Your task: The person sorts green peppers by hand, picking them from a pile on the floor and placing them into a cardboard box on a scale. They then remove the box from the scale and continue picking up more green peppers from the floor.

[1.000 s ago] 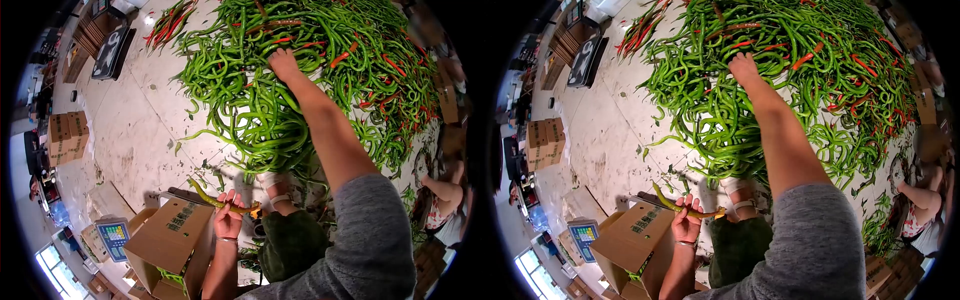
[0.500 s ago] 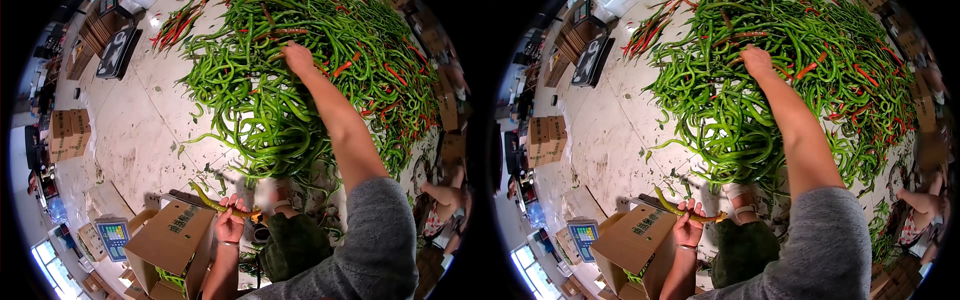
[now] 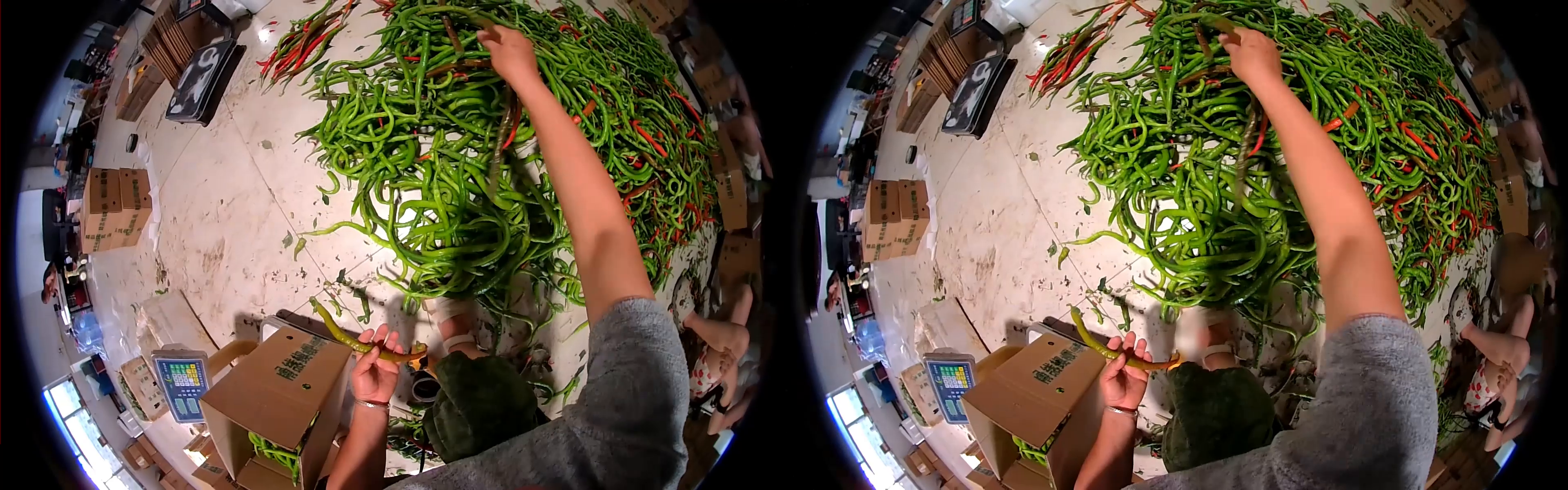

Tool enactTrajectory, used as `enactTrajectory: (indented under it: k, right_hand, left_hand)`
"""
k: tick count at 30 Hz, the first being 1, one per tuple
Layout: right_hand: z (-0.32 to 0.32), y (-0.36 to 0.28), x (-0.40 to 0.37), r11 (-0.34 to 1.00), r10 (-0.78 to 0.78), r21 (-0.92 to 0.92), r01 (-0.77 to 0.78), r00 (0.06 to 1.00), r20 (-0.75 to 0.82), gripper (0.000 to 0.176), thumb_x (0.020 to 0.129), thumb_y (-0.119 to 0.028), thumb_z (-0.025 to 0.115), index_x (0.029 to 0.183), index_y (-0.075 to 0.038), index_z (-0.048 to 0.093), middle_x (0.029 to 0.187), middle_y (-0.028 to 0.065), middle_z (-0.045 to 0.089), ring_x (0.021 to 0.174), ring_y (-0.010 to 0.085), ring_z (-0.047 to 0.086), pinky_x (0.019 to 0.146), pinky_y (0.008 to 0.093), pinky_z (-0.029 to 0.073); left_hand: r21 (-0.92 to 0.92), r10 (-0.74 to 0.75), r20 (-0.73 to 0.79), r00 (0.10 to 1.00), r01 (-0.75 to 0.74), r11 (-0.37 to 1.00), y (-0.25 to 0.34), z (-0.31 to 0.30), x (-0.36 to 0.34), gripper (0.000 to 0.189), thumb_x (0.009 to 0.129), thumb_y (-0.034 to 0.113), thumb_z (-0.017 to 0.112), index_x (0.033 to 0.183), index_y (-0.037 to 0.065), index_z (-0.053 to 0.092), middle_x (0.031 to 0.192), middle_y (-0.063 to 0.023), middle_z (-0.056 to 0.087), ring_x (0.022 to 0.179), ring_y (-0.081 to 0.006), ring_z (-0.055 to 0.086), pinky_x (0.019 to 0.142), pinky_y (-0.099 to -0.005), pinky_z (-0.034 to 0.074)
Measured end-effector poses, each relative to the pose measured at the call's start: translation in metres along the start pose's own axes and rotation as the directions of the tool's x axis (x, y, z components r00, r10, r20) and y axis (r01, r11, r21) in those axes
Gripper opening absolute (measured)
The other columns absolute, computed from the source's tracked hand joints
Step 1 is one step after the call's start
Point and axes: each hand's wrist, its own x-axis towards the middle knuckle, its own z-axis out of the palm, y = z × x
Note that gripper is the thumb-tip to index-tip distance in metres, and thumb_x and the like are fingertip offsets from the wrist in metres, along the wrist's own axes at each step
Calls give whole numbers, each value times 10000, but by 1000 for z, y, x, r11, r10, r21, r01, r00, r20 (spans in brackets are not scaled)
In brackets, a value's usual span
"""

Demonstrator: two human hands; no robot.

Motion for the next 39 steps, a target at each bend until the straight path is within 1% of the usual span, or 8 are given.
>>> enactTrajectory:
  k: [3,6,12,17,24,27,31,39]
  right_hand:
    - [32,11,8,899,211,-432,-66,932,295,199,835,-215,604,1020,-152,636,995,119,626,920,305,608,742,442,503]
    - [40,5,-10,883,96,-461,91,926,365,227,782,-153,615,1002,-100,634,1016,145,622,929,335,604,777,440,504]
    - [0,-8,-103,962,186,-272,31,653,734,312,659,-234,680,940,-103,647,950,141,638,868,328,609,755,411,492]
    - [-21,-12,-143,995,-45,-67,71,945,324,205,719,-126,582,913,-81,531,834,162,606,809,371,573,663,459,440]
    - [39,-6,-37,941,230,-257,-221,973,5,198,788,-273,603,944,-153,625,870,120,646,830,327,613,708,443,476]
    - [68,-8,-21,826,418,-507,-245,871,260,258,806,-235,591,1053,-176,638,981,99,640,888,282,619,729,413,493]
    - [76,-8,-18,845,476,-420,-331,825,306,226,826,-258,576,1028,-194,654,978,79,636,876,269,617,735,400,495]
    - [8,-27,-38,985,103,-159,-71,974,202,277,772,-430,616,990,-270,674,868,58,667,787,259,632,699,380,495]
  left_hand:
    - [-3,-2,-38,999,2,1000,1,-2,0,345,806,29,553,1126,156,579,1191,-75,562,1087,-273,520,893,-426,436]
    - [-57,-4,-37,999,2,998,1,-6,-1,360,802,9,556,1144,120,536,1203,-122,542,1107,-297,504,901,-449,419]
    - [-7,-7,-9,1000,7,1000,-1,-9,-4,348,806,31,562,1131,154,578,1189,-75,565,1097,-271,517,897,-427,433]
    - [4,-34,-32,999,34,999,-4,-21,-12,350,812,32,552,1139,157,574,1197,-77,562,1102,-266,516,902,-423,429]
    - [-13,-12,-28,1000,11,1000,-5,-14,-1,342,817,36,548,1137,156,573,1200,-79,560,1101,-269,517,907,-423,423]
    - [-16,-6,-29,1000,6,1000,-2,-11,3,342,814,33,550,1133,154,574,1200,-80,560,1096,-271,521,907,-424,422]
    - [-63,19,-50,999,-22,998,0,-10,6,360,802,14,554,1146,120,542,1188,-113,555,1094,-292,519,902,-434,427]
    - [-33,9,-35,999,-10,999,3,-17,1,358,804,30,555,1144,143,563,1196,-77,559,1101,-270,519,905,-422,431]
